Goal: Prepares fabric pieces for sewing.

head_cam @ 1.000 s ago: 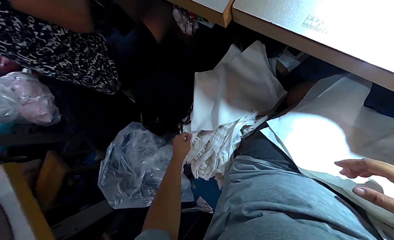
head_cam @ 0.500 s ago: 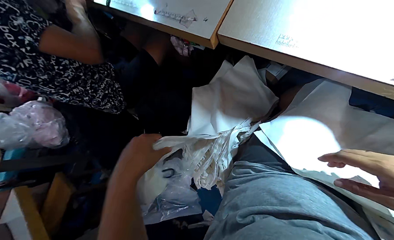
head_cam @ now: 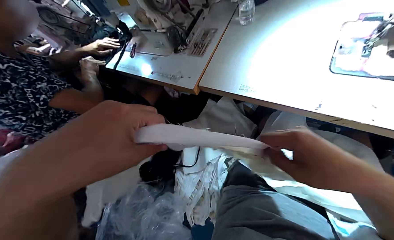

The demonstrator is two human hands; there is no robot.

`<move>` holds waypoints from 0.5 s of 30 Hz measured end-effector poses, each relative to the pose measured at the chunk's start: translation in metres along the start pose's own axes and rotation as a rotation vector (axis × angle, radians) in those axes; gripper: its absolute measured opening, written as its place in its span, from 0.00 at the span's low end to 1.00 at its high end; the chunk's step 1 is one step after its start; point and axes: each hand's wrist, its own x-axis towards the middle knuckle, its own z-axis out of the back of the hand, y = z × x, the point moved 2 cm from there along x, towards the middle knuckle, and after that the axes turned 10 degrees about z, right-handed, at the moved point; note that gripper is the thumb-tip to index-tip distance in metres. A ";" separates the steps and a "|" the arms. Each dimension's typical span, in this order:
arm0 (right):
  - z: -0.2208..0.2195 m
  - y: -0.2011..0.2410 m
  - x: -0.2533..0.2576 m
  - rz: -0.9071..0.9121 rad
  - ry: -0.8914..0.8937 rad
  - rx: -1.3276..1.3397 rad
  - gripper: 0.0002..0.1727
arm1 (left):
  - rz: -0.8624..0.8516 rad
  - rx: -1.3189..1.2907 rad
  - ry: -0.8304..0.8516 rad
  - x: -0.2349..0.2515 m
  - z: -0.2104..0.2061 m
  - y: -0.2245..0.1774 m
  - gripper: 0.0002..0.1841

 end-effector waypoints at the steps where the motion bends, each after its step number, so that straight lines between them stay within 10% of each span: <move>1: 0.016 0.003 -0.009 0.018 -0.008 0.002 0.11 | 0.009 -0.037 0.022 0.002 -0.010 0.010 0.07; 7: 0.096 0.003 -0.029 -0.084 0.186 -0.291 0.09 | -0.144 -0.306 0.132 0.026 -0.025 0.040 0.22; 12: 0.151 -0.039 0.002 -0.298 0.102 -0.376 0.10 | 0.167 -0.409 -0.027 0.063 0.037 0.026 0.05; 15: 0.162 -0.028 -0.005 -0.241 0.054 -0.219 0.10 | 0.068 -0.504 -0.076 0.065 0.057 0.025 0.04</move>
